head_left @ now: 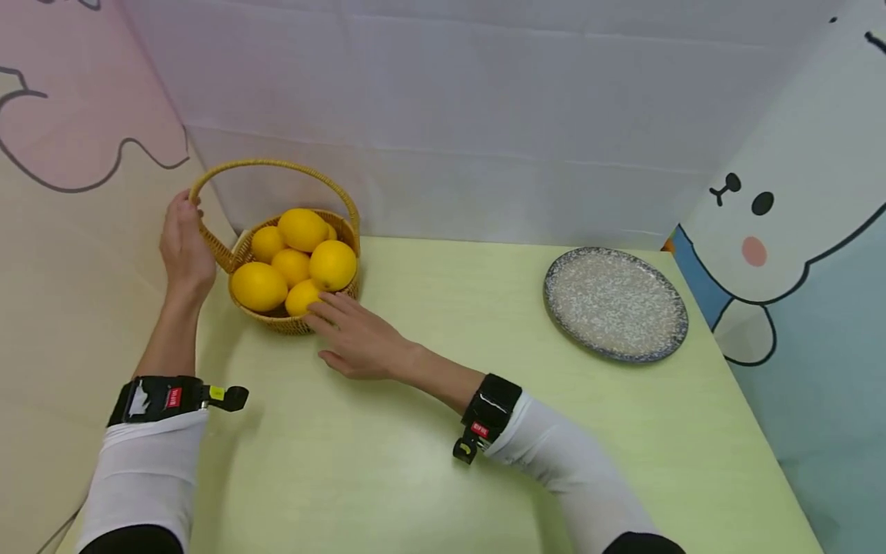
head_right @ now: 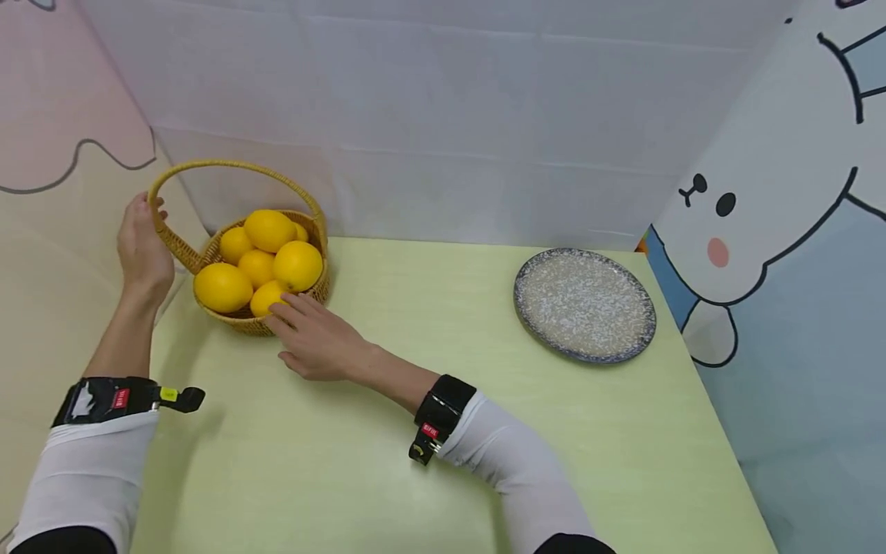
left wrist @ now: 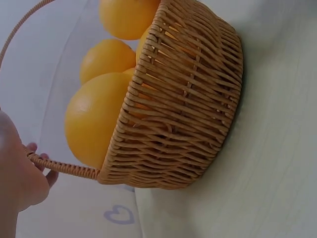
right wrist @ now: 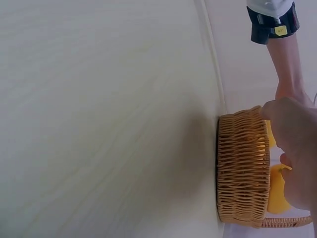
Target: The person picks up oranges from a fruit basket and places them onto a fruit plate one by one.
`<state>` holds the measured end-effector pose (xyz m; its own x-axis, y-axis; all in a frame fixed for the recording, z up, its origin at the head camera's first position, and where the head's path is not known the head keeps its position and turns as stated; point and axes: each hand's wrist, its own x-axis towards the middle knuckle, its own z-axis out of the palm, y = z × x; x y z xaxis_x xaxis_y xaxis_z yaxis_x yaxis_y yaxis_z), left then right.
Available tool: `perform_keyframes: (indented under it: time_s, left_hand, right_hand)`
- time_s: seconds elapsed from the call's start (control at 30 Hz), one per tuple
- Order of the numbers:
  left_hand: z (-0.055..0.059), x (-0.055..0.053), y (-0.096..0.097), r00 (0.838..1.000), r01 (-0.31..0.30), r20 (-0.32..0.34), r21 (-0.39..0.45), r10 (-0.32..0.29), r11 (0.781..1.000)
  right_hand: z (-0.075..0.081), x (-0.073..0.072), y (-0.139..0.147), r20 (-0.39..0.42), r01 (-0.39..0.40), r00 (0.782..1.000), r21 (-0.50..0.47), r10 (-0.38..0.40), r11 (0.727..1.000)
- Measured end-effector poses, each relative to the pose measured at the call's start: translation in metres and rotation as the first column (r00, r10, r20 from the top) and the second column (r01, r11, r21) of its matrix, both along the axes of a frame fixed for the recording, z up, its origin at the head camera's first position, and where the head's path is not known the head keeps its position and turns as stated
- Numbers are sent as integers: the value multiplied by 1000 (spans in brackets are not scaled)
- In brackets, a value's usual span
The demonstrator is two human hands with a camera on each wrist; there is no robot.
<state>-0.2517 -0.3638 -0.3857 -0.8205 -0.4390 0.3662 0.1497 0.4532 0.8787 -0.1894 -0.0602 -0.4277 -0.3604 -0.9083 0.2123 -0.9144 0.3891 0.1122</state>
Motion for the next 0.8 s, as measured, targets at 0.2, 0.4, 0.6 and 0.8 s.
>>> perform_keyframes:
  time_s: [0.2,0.4,0.6,0.8]
  left_hand:
    - [0,-9,2,998,62,-31,383,-54,922]
    - [-1,-8,5,996,83,-78,482,-51,872]
    - [-4,1,10,994,95,-104,567,-43,818]
    - [-9,15,27,981,161,-184,623,-56,766]
  right_hand:
    - [-7,-3,-16,-53,28,998,27,-26,999]
    - [-13,-9,-15,-36,58,998,-29,-59,998]
    - [-18,-15,-2,15,74,997,-145,-73,987]
    - [-26,-24,17,42,71,997,-306,-61,949]
